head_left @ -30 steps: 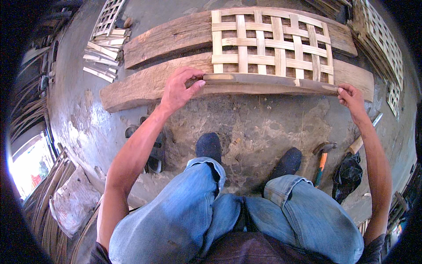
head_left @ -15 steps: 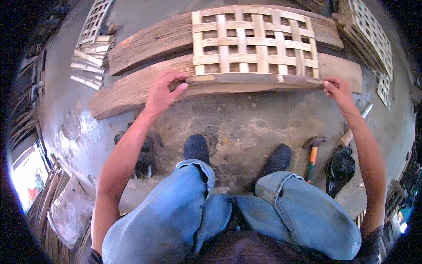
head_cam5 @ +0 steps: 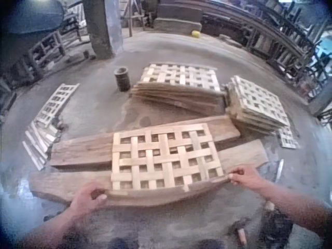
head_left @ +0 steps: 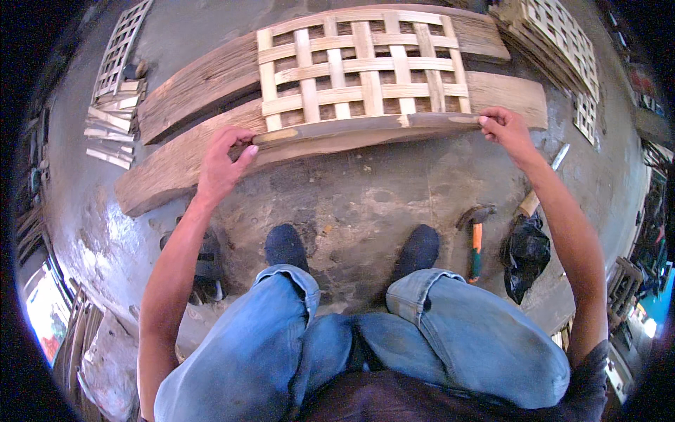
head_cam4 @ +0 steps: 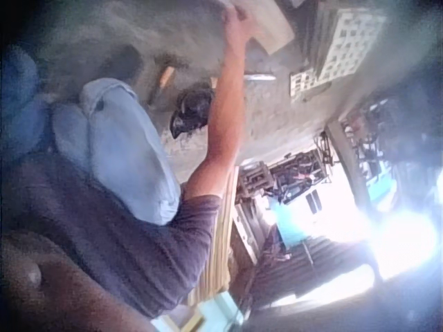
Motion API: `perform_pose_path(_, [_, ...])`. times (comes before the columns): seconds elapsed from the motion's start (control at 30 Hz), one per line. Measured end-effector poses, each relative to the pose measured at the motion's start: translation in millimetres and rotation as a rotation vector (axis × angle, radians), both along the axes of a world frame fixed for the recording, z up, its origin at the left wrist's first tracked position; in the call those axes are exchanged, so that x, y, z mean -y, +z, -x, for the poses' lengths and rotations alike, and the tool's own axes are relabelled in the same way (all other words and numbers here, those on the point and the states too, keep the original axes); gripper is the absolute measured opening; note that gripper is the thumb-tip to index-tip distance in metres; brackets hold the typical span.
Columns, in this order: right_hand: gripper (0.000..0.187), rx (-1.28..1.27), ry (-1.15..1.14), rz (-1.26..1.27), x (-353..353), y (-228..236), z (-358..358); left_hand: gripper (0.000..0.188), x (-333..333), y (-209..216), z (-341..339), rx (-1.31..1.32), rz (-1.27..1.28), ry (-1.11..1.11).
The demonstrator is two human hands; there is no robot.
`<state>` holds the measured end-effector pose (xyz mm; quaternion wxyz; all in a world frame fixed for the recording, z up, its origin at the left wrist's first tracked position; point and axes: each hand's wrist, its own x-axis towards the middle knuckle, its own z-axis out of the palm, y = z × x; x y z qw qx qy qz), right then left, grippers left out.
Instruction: The person assembles a wooden lattice panel by hand, using a hammer to drive nails into the intersections of the slats. They work on a wooden plank placed on the floor, repeatedly adjusting the lattice and hammering nails to secure the structure.
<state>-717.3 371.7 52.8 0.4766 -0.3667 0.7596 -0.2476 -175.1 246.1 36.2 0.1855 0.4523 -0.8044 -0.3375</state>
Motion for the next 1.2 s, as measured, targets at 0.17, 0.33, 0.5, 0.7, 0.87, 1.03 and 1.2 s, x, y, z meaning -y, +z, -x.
perform_pose_path(0.17, [0.027,-0.01,0.016,-0.008,4,3,-5,0.023,1,-3,-5,-0.029,-0.077,0.025])
perform_pose_path(0.33, [0.025,-0.042,0.04,-0.052,6,9,-5,0.025,2,2,1,-0.009,-0.054,-0.001])
perform_pose_path(0.5, [0.025,0.012,0.006,-0.011,3,3,-4,0.026,2,7,3,-0.001,-0.054,0.003])
perform_pose_path(0.7, [0.026,0.07,-0.015,-0.018,2,0,1,0.026,1,5,3,-0.005,-0.063,0.02])
perform_pose_path(0.87, [0.027,0.056,0.023,-0.006,3,2,1,0.026,2,4,0,-0.009,-0.082,0.03])
perform_pose_path(1.03, [0.024,-0.003,0.044,-0.026,5,2,-2,0.026,2,5,-3,0.024,-0.082,0.033])
perform_pose_path(1.2, [0.024,-0.027,0.024,-0.05,3,3,-1,0.025,5,9,3,0.021,-0.022,-0.03])
